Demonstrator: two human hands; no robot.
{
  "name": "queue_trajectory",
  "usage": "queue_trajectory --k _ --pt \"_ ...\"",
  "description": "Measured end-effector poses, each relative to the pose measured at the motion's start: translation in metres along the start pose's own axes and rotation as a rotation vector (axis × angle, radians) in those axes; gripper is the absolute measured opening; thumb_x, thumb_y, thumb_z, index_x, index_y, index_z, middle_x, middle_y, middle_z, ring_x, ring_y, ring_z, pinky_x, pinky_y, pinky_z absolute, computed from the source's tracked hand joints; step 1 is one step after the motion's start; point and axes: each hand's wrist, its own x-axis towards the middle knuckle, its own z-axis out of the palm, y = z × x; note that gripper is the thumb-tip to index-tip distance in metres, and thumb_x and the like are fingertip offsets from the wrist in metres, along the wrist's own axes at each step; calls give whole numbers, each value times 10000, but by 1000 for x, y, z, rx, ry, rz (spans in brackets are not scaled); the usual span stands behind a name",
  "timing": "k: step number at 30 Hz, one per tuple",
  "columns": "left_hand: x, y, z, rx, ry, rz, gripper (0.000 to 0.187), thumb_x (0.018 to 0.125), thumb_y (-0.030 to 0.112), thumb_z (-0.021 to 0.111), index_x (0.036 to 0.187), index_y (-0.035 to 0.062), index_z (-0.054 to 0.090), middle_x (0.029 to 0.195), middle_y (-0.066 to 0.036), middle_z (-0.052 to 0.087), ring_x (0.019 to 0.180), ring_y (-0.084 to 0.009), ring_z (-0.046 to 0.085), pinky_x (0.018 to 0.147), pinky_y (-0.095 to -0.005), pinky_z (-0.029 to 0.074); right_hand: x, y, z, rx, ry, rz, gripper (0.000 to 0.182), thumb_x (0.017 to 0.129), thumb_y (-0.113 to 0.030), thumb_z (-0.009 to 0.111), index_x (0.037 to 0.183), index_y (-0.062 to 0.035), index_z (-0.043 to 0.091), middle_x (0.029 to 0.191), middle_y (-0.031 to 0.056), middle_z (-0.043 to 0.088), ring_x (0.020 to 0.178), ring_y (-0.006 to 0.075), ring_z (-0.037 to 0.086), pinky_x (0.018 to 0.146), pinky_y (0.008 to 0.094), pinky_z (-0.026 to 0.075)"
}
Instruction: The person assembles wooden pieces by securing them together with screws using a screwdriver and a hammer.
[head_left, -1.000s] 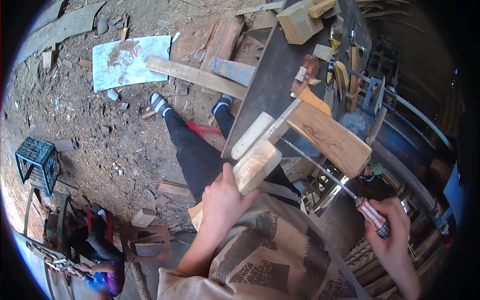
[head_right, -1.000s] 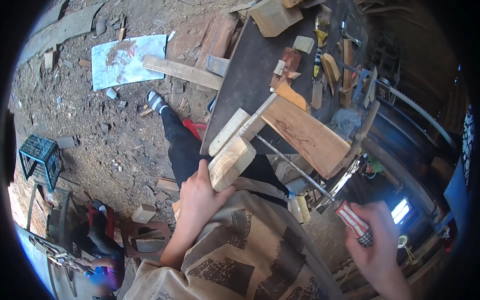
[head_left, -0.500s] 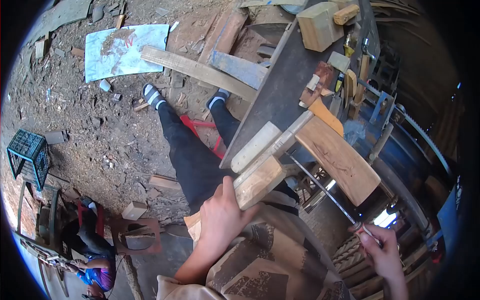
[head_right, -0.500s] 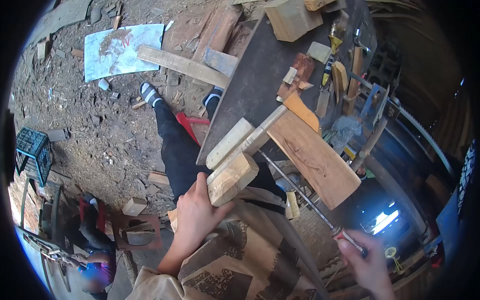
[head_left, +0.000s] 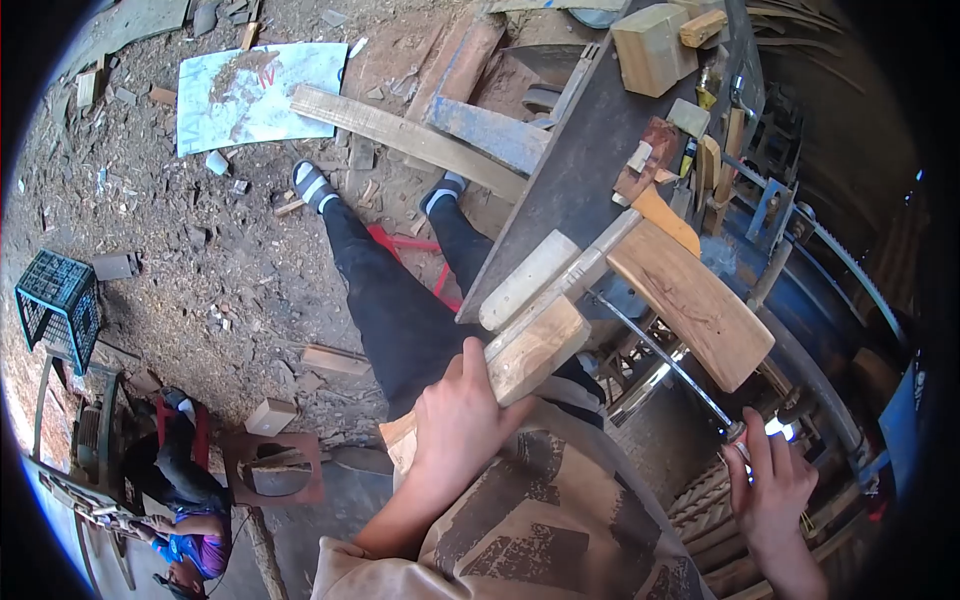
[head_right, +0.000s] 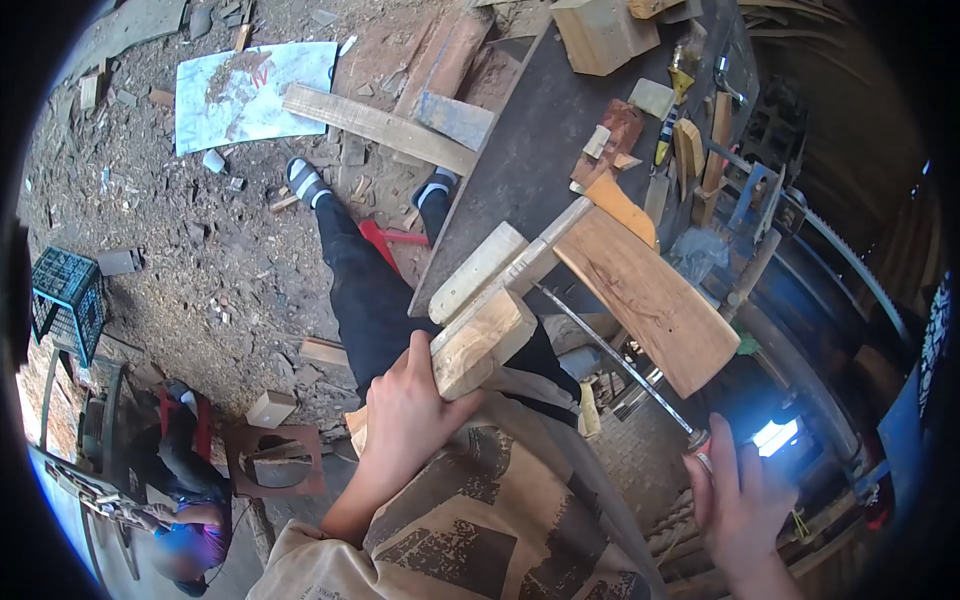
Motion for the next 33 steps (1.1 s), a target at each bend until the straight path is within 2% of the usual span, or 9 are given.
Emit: queue_trajectory --k 3,7,11,15,18,24,26,27,33 --pt "0 -2 4 -9 4 -5 648 771 373 893 1115 -10 498 903 -219 697 801 -442 731 661 -522 586 14 8 -14 274 -74 -27 418 966 -282 784 1282 -18 714 785 26 613 634 167 577 548 330 440" --pt "2 -4 3 -5 -20 -3 657 766 375 896 1119 -12 500 924 -219 700 811 -439 731 667 -520 584 48 42 -37 1429 -843 927 309 1004 -283 784 1155 -40 668 787 -36 573 560 45 487 427 233 274" --pt "1 -4 2 -26 -17 4 652 769 366 896 1116 -12 494 943 -226 704 831 -445 730 681 -522 584 44 44 -37 1457 -710 642 254 938 -167 834 1094 -52 670 815 36 646 601 103 583 465 248 344" --pt "1 2 -3 -21 -43 -21 652 775 361 895 1122 -12 488 945 -230 704 830 -453 728 686 -528 583 12 4 -23 652 -39 198 277 869 -29 795 1123 -41 688 892 94 624 781 192 625 685 373 481" --pt "2 1 -2 -29 -37 -15 655 775 365 896 1124 -10 487 942 -230 703 822 -456 727 685 -529 583 6 9 -15 -173 127 -85 333 897 -261 833 1125 -52 712 906 112 642 789 269 656 612 389 475" --pt "1 -1 0 -28 -26 -16 665 772 387 901 1121 -6 492 920 -217 697 808 -441 728 661 -518 583 12 9 -12 355 -189 213 317 987 -318 760 1105 -26 720 774 50 575 690 205 593 600 386 469" --pt "1 -1 0 -16 -31 -22 668 773 394 902 1122 -4 494 912 -211 694 806 -434 730 650 -515 582 20 11 -27 817 -462 438 328 1038 -335 708 1080 -10 720 735 33 581 661 152 591 547 352 451" --pt "3 -1 1 -22 -21 -9 668 772 396 902 1121 -2 494 912 -210 694 806 -432 731 650 -516 582 36 14 -44 1215 -844 906 372 1079 -369 639 1019 -11 723 714 14 594 618 80 549 462 278 384" --pt "2 -2 -3 -8 -37 -8 666 772 403 901 1116 4 493 928 -215 705 816 -434 732 666 -519 583 23 23 -28 1421 -618 688 277 1002 -258 745 1139 -39 644 936 49 656 692 80 585 518 246 426"
